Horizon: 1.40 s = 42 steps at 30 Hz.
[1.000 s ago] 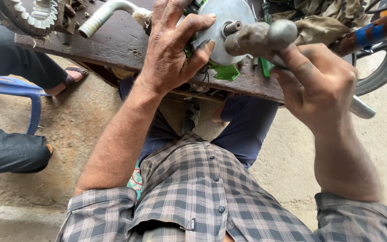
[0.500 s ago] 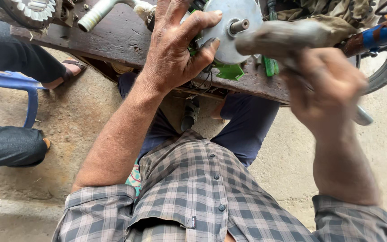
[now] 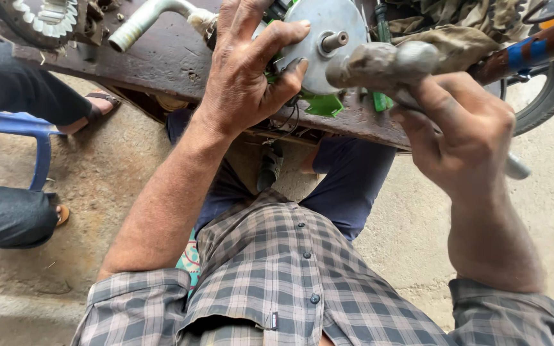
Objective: The person assembles a small electric motor by aligning and seating a metal end cap onto the green stator housing. They use a hammer to tap the cap into place and pliers to adjust or secure components on the shaft. The motor remains on the workbench throughout the process.
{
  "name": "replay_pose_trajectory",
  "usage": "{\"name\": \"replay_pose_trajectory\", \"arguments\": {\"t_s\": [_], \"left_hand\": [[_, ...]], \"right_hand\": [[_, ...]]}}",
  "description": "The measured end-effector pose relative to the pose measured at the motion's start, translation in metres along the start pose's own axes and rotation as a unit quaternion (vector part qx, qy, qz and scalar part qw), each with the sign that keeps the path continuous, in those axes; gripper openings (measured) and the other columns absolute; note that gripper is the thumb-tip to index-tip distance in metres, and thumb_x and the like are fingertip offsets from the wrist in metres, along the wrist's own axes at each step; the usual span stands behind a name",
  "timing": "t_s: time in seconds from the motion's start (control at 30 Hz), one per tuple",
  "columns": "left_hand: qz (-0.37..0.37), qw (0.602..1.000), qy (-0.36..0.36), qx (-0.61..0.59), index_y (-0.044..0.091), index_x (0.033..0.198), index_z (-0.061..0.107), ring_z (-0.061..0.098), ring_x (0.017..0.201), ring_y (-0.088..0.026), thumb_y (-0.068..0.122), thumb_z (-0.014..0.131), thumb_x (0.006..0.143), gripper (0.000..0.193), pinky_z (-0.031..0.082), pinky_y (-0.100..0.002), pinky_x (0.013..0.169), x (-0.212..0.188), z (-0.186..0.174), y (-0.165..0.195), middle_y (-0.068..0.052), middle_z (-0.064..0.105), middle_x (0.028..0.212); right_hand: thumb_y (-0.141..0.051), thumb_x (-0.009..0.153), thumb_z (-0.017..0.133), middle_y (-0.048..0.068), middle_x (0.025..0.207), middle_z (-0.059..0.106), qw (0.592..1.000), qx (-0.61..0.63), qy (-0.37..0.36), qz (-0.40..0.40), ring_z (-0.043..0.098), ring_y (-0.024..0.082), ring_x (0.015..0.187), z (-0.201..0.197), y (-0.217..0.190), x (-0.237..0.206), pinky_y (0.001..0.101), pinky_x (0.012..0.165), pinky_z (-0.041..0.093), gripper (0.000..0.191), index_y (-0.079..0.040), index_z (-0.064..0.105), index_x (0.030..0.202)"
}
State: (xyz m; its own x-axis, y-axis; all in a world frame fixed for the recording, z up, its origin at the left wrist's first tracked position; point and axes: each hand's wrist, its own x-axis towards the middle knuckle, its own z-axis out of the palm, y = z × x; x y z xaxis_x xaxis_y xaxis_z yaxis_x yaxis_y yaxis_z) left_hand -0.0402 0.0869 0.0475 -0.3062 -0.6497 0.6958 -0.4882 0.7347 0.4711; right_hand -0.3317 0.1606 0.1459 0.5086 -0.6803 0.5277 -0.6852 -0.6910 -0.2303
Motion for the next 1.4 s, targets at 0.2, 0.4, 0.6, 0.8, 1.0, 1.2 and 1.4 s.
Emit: {"name": "replay_pose_trajectory", "arguments": {"t_s": [0.2,0.4,0.6,0.8,1.0,1.2,1.4], "left_hand": [[-0.008,1.000,0.000,-0.018,0.019,0.128,0.066,0.043,0.141,-0.034,0.019,0.077,0.096,0.033,0.045,-0.054,0.117,-0.001,-0.002,-0.001,-0.011,0.044,0.155],[-0.009,1.000,0.013,-0.001,0.020,0.126,0.067,0.043,0.141,-0.034,0.019,0.077,0.092,0.035,0.043,-0.054,0.118,-0.002,0.005,-0.004,-0.011,0.044,0.158],[-0.006,1.000,0.021,0.005,0.022,0.127,0.067,0.040,0.143,-0.036,0.019,0.077,0.094,0.034,0.042,-0.054,0.120,-0.002,0.005,-0.003,-0.011,0.042,0.154],[-0.011,1.000,0.003,0.004,0.020,0.128,0.067,0.042,0.141,-0.040,0.021,0.081,0.094,0.037,0.044,-0.060,0.117,0.003,-0.001,0.001,-0.015,0.043,0.152],[-0.031,0.999,-0.005,-0.026,0.021,0.129,0.067,0.043,0.142,-0.039,0.021,0.081,0.094,0.038,0.045,-0.059,0.118,0.000,0.001,-0.004,-0.015,0.043,0.154],[-0.016,1.000,0.017,0.010,0.026,0.132,0.065,0.037,0.145,-0.037,0.023,0.081,0.091,0.044,0.043,-0.056,0.121,-0.007,0.012,-0.013,-0.013,0.034,0.158],[-0.026,0.999,0.023,-0.007,0.027,0.134,0.063,0.033,0.147,-0.042,0.027,0.081,0.091,0.047,0.041,-0.058,0.122,-0.010,0.015,-0.015,-0.018,0.027,0.158]], "right_hand": [[-0.007,0.104,0.076,0.014,0.094,0.071,0.997,-0.075,-0.008,0.009,0.069,0.023,0.079,0.004,0.003,-0.003,0.0361,0.067,0.059,0.042,0.005,0.063,0.142],[-0.007,0.106,0.067,0.015,0.089,0.071,0.998,0.022,0.020,0.061,0.070,0.019,0.076,-0.003,0.019,-0.008,0.0351,0.063,0.057,0.034,-0.002,0.066,0.139],[-0.011,0.114,0.075,0.015,0.101,0.075,0.992,-0.044,0.111,0.035,0.072,0.023,0.088,0.010,0.021,0.004,0.0344,0.068,0.057,0.039,-0.001,0.060,0.149],[-0.009,0.116,0.073,0.014,0.112,0.073,0.997,-0.052,0.038,0.045,0.076,0.023,0.098,0.011,0.013,0.003,0.0329,0.084,0.062,0.044,-0.015,0.056,0.156],[-0.003,0.108,0.066,0.014,0.115,0.072,0.998,-0.040,0.035,0.021,0.074,0.022,0.098,0.015,0.021,0.004,0.0321,0.084,0.061,0.049,-0.008,0.052,0.155],[-0.005,0.113,0.073,0.014,0.110,0.072,0.998,0.002,0.065,-0.004,0.073,0.021,0.093,0.019,0.031,0.017,0.0322,0.078,0.059,0.045,-0.009,0.058,0.155],[-0.003,0.109,0.073,0.013,0.097,0.070,0.998,-0.040,0.042,-0.008,0.069,0.020,0.083,0.028,0.031,0.030,0.0348,0.071,0.057,0.034,-0.008,0.069,0.142]]}}
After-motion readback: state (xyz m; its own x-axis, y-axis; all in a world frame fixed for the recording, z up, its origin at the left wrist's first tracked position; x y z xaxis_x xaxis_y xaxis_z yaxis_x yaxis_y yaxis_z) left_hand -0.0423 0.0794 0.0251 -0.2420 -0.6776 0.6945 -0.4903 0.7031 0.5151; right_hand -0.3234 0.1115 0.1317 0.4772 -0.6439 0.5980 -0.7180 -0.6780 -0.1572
